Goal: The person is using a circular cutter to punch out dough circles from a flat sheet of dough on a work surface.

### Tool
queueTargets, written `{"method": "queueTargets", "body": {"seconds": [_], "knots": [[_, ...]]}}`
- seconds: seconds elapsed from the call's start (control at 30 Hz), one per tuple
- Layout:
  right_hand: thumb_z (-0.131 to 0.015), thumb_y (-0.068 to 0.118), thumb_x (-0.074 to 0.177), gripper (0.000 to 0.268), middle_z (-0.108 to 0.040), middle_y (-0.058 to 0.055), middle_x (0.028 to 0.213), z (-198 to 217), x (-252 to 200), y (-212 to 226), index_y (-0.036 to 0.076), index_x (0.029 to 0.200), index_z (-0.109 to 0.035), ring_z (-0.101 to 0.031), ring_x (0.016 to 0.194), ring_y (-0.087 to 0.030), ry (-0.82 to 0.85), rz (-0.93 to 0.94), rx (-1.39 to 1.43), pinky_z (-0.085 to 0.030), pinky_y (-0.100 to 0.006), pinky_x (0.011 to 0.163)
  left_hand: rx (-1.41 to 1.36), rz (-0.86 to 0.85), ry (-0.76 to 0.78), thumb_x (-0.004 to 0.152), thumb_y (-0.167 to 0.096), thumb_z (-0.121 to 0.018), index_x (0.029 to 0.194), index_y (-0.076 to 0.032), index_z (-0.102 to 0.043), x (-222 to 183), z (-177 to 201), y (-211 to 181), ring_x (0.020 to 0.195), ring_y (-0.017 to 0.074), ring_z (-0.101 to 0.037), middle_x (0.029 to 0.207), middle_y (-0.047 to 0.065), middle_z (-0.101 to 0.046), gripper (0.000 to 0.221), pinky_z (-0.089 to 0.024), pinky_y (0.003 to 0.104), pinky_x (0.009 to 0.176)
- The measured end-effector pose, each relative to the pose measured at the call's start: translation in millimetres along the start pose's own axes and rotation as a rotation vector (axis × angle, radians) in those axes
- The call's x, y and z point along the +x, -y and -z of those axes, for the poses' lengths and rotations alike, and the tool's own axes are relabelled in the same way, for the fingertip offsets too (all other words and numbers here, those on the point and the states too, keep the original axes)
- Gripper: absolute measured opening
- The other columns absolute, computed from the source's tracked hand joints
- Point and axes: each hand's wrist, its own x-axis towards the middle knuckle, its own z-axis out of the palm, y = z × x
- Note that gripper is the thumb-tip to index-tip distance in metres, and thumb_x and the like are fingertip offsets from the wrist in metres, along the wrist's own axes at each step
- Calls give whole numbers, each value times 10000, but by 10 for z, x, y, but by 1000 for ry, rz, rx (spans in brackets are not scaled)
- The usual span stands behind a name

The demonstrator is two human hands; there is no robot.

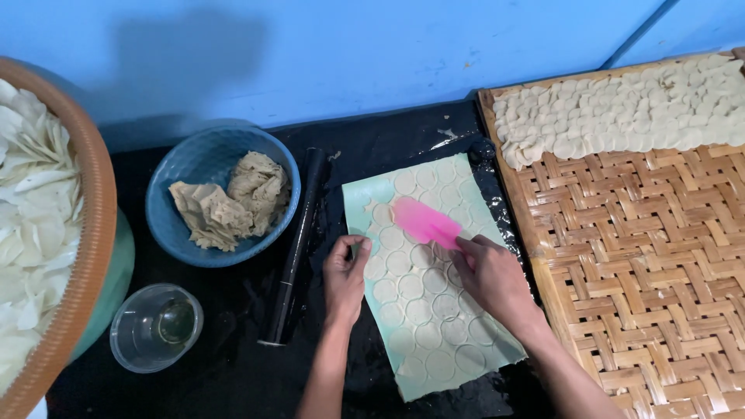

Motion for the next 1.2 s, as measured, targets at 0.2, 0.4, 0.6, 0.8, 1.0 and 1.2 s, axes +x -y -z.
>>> {"method": "queueTargets", "body": {"seconds": [0.2,0.4,0.6,0.8,1.0,1.2], "knots": [[-689,253,896,329,-735,-162,889,-96,83,-153,28,1126,-756,-730,692,-319,65,-72,145,-571,-412,676,-16,-33,-6,986,-165,-703,1066,-25,-701,27,0,24,732,18,-421,934,-50,-634,161,-345,213,637],[-720,279,904,377,-770,-105,884,-179,93,-355,21,1180,-727,-736,645,-170,148,-137,270,-578,-341,626,-10,-47,5,1058,-214,-563,1133,-48,-713,-9,-33,-160,903,2,-540,1043,-63,-708,236,-431,191,825],[-713,246,916,355,-690,-49,662,-155,104,-282,42,1205,-741,-601,540,-93,221,-277,435,-488,-278,517,37,-17,-5,1074,-181,-601,1235,-73,-763,5,0,-49,764,40,-374,931,-54,-607,253,-323,233,675],[-676,235,946,335,-591,55,693,-170,88,-452,45,1209,-757,-459,578,-37,291,-291,724,-360,-231,494,40,-56,-3,1030,-169,-577,1255,-101,-709,-22,-53,-239,846,8,-492,1069,-94,-694,269,-408,198,746],[-678,284,948,352,-609,43,706,170,29,-599,41,1188,-763,-506,578,-38,133,-423,737,-381,-225,491,-4,-55,25,1055,-169,-565,1323,-73,-696,-5,-12,-163,1028,58,-558,1235,1,-698,313,-435,234,935],[-674,359,968,436,-759,-58,881,341,-27,-1428,12,1228,-719,-707,768,-111,-273,-431,418,-532,-274,614,-18,-34,49,1045,-184,-545,1379,-65,-646,-25,-31,-243,1222,128,-584,1361,66,-671,369,-417,288,1073]]}}
